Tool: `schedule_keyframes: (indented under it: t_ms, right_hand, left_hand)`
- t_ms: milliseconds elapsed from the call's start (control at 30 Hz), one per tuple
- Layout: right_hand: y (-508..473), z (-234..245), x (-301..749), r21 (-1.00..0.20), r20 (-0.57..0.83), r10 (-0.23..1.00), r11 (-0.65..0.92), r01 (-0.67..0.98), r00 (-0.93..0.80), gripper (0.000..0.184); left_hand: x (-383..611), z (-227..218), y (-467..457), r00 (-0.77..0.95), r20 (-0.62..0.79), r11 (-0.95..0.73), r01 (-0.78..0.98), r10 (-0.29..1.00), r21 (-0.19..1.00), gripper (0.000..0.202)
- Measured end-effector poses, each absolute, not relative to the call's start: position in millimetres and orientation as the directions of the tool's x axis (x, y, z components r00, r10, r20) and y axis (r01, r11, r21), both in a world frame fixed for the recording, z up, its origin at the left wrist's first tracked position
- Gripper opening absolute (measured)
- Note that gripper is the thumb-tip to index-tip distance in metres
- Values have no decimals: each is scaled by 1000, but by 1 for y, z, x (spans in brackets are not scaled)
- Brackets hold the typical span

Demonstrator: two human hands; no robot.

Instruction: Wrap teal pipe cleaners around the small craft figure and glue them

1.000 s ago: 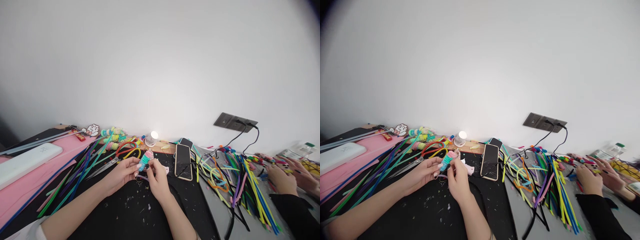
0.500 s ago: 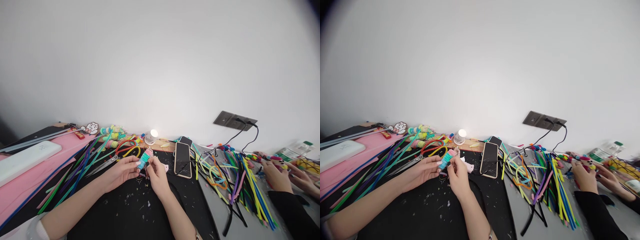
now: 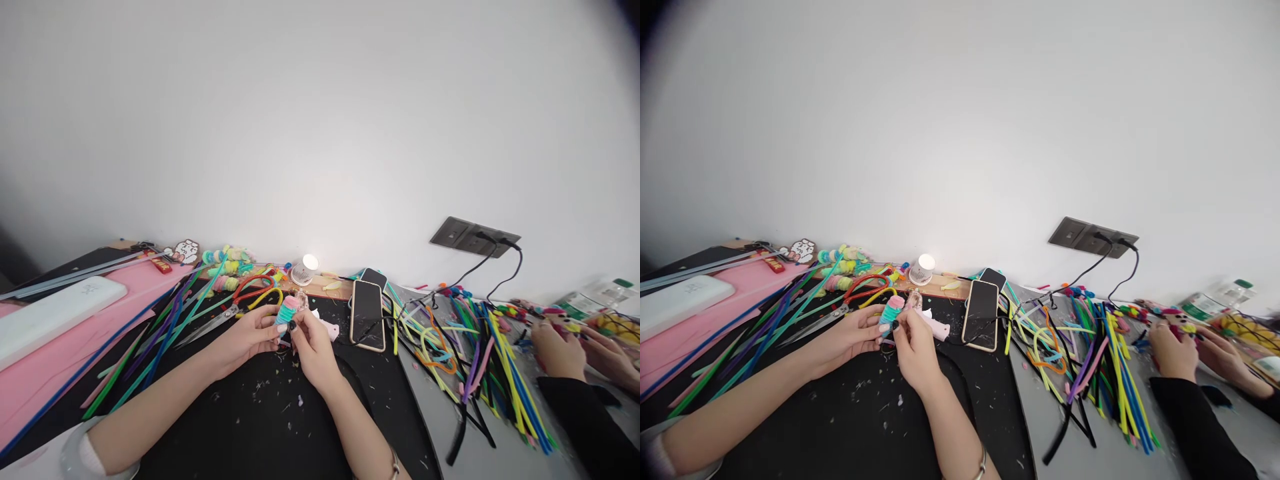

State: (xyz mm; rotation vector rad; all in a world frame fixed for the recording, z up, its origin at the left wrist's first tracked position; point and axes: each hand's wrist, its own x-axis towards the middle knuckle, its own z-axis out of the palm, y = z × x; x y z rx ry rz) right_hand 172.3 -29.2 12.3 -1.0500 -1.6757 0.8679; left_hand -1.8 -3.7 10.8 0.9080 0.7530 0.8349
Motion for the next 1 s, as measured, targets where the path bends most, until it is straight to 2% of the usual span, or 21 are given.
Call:
schedule_keyframes:
  t_ms: [167,367,667,1000]
  right_hand:
    - [-29,14,174,-856,366,913,406,318,-180,18]
    - [-28,15,174,-810,404,899,437,392,-167,17]
    - [-27,11,175,-775,439,883,467,425,-168,14]
    - [-28,15,174,-798,424,891,452,399,-162,16]
  left_hand:
    - [1,12,-5,504,-150,323,-275,851,906,46]
    - [3,16,-7,500,-164,329,-263,850,907,49]
    - [2,17,-7,484,-189,359,-287,854,888,45]
    - [0,16,-6,500,-182,357,-281,847,891,41]
